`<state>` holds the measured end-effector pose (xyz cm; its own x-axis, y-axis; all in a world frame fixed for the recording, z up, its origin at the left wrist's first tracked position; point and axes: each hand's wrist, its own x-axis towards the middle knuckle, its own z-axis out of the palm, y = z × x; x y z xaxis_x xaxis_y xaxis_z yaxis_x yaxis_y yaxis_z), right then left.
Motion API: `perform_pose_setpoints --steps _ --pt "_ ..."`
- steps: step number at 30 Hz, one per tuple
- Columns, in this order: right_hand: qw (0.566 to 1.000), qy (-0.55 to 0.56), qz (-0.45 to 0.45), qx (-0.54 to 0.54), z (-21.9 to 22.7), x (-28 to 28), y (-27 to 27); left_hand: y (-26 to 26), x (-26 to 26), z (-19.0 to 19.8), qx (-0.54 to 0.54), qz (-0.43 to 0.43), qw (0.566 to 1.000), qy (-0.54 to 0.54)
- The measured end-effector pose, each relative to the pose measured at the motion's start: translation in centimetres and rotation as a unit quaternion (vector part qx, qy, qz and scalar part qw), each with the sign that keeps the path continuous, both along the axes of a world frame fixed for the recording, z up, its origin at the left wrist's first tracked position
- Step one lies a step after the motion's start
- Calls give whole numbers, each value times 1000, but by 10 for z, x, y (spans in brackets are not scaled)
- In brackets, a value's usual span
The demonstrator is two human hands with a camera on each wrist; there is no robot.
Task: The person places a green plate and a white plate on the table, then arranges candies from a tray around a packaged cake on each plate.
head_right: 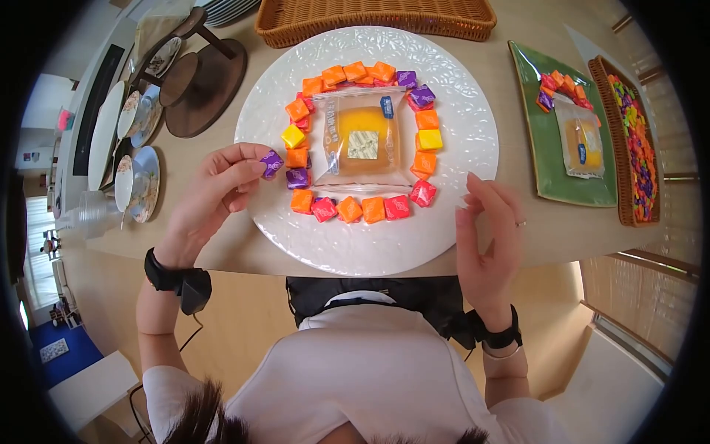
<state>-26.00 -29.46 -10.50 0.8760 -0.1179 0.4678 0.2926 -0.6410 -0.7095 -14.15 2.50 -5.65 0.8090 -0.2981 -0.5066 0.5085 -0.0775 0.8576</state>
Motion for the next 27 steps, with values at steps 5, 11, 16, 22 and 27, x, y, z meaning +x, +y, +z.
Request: perform_pose_setpoints --steps 5,11,16,22,27 --pt "999 -23 -10 40 -10 0 -2 2 1 1 1 -25 1000 12" --pt "991 -92 -31 91 -17 7 -11 -2 5 8 39 -30 999 21" --pt "989 -82 -38 120 -17 8 -11 -7 9 15 96 -64 993 12" --pt "990 -74 -24 115 -17 8 -13 -12 15 15 142 -104 984 2" --pt "989 -78 -20 123 -17 9 -11 -13 16 15 159 -108 981 -14"
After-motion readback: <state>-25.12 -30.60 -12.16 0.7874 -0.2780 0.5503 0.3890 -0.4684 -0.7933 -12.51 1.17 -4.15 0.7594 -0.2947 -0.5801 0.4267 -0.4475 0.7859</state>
